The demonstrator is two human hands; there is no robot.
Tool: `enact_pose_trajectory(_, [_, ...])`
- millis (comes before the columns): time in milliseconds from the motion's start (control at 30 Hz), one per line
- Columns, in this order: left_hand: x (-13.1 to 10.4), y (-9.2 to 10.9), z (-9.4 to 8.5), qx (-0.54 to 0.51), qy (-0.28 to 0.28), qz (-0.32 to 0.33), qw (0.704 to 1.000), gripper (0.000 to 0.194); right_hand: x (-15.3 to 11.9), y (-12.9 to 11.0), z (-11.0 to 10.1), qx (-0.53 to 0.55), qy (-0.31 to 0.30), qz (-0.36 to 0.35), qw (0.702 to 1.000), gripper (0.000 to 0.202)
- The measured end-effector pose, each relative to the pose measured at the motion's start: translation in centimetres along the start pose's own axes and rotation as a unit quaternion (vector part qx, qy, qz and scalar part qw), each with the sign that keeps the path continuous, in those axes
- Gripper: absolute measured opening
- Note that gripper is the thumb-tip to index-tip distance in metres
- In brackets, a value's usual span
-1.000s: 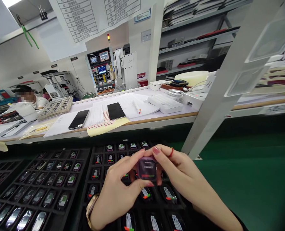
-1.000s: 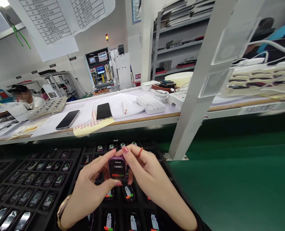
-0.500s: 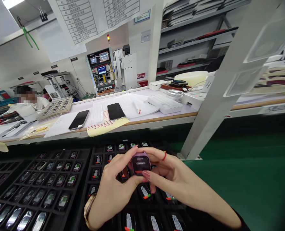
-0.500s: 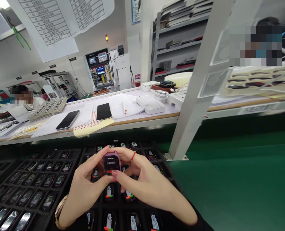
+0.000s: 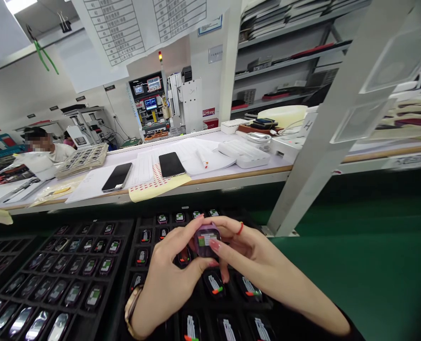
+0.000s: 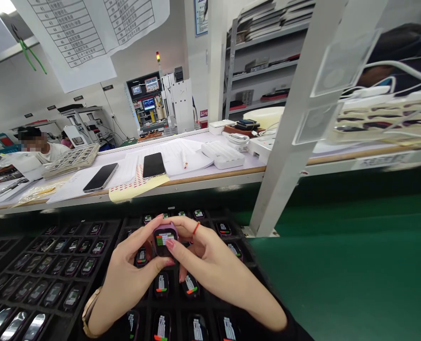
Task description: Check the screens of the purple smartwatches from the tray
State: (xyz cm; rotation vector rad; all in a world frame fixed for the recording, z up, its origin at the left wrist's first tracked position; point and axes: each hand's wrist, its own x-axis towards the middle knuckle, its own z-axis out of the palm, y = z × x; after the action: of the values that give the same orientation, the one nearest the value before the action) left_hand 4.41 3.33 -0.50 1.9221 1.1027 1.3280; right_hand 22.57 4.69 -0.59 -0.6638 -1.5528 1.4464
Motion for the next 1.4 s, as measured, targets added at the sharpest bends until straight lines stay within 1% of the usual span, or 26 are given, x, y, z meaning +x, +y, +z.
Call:
enact_pose_trajectory(133, [-0.1,0.0,-0.1,0.003,0.001,0.009,1.0,0.067,-0.5,-0.2,0.0,-0.028,0.006,0.018,0.999,0.038])
enact_pose_trajectory(233, [-0.1,-0.1,0.0,-0.012,0.012,0.023,1.0,0.065,-0.8,-0.3,-0.2,-0.032,0.013,0.021,0.999,0.041])
enact_pose_trajectory(333, [-0.1,-0.1,0.0,-0.015,0.012,0.028,0.999,0.067,-0.9,-0.2,-0.3,-0.034,0.017,0.026,0.999,0.043])
enact_pose_trajectory(433, [-0.2,-0.1,-0.1,-0.011,0.008,0.024,1.0,0.069,-0.8,-0.1,-0.3,-0.031,0.013,0.022,0.999,0.042])
enact_pose_trajectory(667, [-0.1,-0.3,0.0,-0.004,0.005,0.007,1.0,0.07,-0.3,0.5,-0.2,-0.022,-0.002,-0.011,1.0,0.03])
enact_pose_trajectory(733, [-0.1,-0.4,0.0,0.0,0.005,0.007,1.0,0.07,-0.4,0.6,-0.2,-0.023,0.004,-0.009,1.0,0.031])
enact_pose_trajectory(833, [-0.2,-0.4,0.0,0.005,0.002,0.007,1.0,0.065,-0.5,0.6,-0.5,-0.045,0.011,-0.002,0.999,0.038])
enact_pose_trajectory(900, [-0.2,-0.4,0.1,0.011,0.001,-0.001,1.0,0.062,-0.6,0.5,-0.7,-0.08,0.021,-0.011,0.997,0.044])
enact_pose_trajectory(967, [-0.1,-0.5,0.2,0.005,-0.001,-0.024,1.0,0.061,-0.6,0.4,-0.9,-0.117,0.028,-0.031,0.992,0.048])
enact_pose_trajectory(1033, [0.0,-0.8,0.1,-0.034,0.001,-0.058,0.998,0.061,-0.7,0.0,-1.1,-0.134,0.041,-0.052,0.989,0.048])
enact_pose_trajectory(1133, [0.1,-1.8,-0.2,-0.117,0.016,-0.105,0.987,0.068,-1.2,-0.6,-1.8,-0.121,0.085,-0.065,0.987,0.041])
enact_pose_trajectory(1200, [0.2,-3.1,-0.5,-0.126,0.015,-0.133,0.983,0.071,-1.7,-0.8,-2.5,-0.106,0.113,-0.069,0.986,0.037])
enact_pose_trajectory(1267, [0.3,-5.0,-0.6,-0.085,-0.016,-0.171,0.981,0.068,-2.2,-0.9,-3.2,-0.098,0.13,-0.07,0.984,0.033])
enact_pose_trajectory(1300, [0.4,-6.2,-0.4,-0.045,-0.05,-0.198,0.978,0.068,-2.3,-0.8,-3.5,-0.098,0.136,-0.068,0.984,0.031])
enact_pose_trajectory(1400, [0.9,-9.8,0.6,0.011,-0.096,-0.238,0.966,0.065,-2.5,-0.8,-3.9,-0.112,0.146,-0.046,0.982,0.031])
